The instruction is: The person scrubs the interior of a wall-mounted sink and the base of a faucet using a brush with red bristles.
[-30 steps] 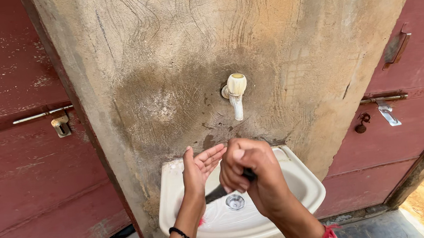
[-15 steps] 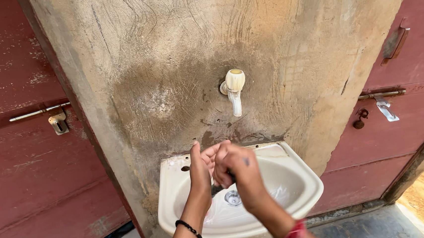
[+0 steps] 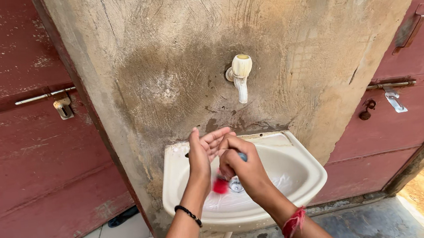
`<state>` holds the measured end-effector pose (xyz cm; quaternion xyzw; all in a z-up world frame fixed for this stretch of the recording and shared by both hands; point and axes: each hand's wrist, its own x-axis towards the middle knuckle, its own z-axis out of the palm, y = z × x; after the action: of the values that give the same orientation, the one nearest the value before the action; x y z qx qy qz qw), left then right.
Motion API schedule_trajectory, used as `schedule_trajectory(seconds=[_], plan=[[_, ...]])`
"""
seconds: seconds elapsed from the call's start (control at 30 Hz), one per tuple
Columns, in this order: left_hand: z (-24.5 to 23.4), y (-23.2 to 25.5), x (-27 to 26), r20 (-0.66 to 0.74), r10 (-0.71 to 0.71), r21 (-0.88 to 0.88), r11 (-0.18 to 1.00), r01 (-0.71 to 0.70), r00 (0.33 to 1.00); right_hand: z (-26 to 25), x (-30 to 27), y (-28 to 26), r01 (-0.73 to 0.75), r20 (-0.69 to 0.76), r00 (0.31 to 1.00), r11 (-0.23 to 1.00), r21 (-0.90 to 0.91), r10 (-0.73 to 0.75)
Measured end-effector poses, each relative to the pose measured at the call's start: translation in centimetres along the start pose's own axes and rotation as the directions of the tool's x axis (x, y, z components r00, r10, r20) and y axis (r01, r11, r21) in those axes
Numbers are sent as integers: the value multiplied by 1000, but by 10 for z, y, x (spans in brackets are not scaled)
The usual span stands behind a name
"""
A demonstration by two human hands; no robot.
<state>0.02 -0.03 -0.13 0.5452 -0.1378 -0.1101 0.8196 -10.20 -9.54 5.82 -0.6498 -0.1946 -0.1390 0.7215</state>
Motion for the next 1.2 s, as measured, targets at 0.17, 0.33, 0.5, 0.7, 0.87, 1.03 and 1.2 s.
schedule_trajectory(seconds=[0.17,0.33,0.5,0.7,0.87,1.03,1.2], plan=[[-6,-11,5,3,-116,-84,990,116,993,-5,-11,-26,-14,122,992,991,135,-2],[-2,-14,5,11,-70,-33,997,71,997,-9,-9,12,54,-22,998,994,95,-52],[4,-9,-1,-1,-46,21,999,46,999,-21,-9,-7,-129,-27,991,990,-52,128],[6,-10,19,40,46,-15,999,-46,998,-23,-4,-24,154,-168,980,943,296,-107],[7,-29,19,25,-21,39,999,21,999,-6,-20,-11,-60,-93,994,997,44,64],[5,-77,26,312,87,-144,989,-43,946,-16,-17,-28,107,-103,991,980,166,-90],[15,-79,-6,113,144,117,981,-157,983,-2,-3,-25,-35,-179,983,999,-4,34]])
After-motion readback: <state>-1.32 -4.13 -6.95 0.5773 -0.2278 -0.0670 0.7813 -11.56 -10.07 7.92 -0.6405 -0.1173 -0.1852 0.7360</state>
